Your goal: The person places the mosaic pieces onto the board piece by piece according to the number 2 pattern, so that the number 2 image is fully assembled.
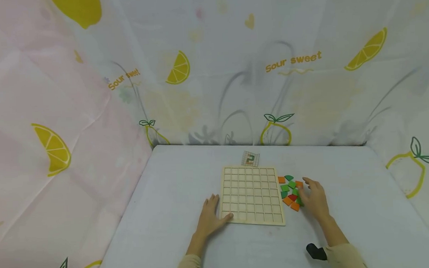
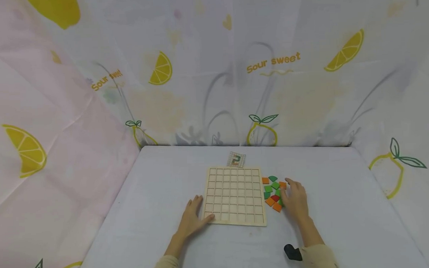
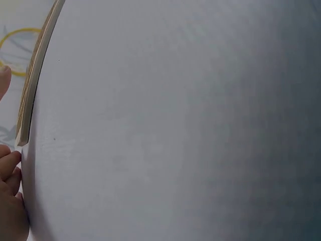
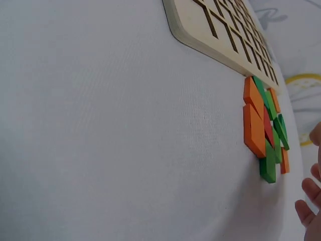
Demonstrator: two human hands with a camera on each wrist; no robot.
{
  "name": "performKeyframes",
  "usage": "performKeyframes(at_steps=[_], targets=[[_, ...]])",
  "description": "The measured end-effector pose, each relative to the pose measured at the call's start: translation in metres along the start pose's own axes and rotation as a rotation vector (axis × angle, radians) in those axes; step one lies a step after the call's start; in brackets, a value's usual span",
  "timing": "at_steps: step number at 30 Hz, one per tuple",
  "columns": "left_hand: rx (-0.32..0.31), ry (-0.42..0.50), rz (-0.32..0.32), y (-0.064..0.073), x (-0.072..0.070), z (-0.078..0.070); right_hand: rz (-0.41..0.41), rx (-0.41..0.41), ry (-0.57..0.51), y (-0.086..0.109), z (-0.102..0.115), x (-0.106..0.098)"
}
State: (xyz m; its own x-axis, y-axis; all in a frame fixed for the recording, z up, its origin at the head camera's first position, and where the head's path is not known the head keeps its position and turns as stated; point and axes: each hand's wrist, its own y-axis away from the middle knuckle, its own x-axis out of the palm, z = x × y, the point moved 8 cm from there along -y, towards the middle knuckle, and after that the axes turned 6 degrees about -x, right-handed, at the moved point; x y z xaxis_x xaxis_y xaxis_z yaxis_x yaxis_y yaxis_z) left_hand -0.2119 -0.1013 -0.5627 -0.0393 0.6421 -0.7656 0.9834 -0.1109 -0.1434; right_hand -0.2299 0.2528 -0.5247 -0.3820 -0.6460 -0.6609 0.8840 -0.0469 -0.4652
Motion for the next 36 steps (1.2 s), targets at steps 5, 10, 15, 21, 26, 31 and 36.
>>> performKeyframes(at_steps=[5, 10, 15, 21, 26, 31, 36], targets=[[-0.015, 0.034, 0.002, -0.002, 0.001, 0.002, -0.018, -0.029, 0.012, -0.006, 0.004, 0.005], [0.062, -0.046, -0.01, -0.018, 0.004, 0.0, 0.006, -0.015, 0.068, -0.015, -0.001, 0.013], [0.127, -0.143, -0.05, -0.031, 0.003, -0.002, 0.036, 0.02, 0.091, -0.021, -0.008, 0.017], [0.172, -0.193, -0.073, -0.036, 0.003, -0.001, 0.139, 0.079, 0.101, -0.024, -0.019, 0.024], [0.173, -0.192, -0.085, -0.035, 0.005, 0.001, 0.217, 0.084, 0.129, -0.027, -0.021, 0.031], [0.177, -0.216, -0.114, -0.034, 0.005, 0.001, 0.308, 0.052, 0.141, -0.036, -0.015, 0.038], [0.187, -0.242, -0.133, -0.033, 0.005, 0.0, 0.4, 0.049, 0.146, -0.041, -0.012, 0.046]])
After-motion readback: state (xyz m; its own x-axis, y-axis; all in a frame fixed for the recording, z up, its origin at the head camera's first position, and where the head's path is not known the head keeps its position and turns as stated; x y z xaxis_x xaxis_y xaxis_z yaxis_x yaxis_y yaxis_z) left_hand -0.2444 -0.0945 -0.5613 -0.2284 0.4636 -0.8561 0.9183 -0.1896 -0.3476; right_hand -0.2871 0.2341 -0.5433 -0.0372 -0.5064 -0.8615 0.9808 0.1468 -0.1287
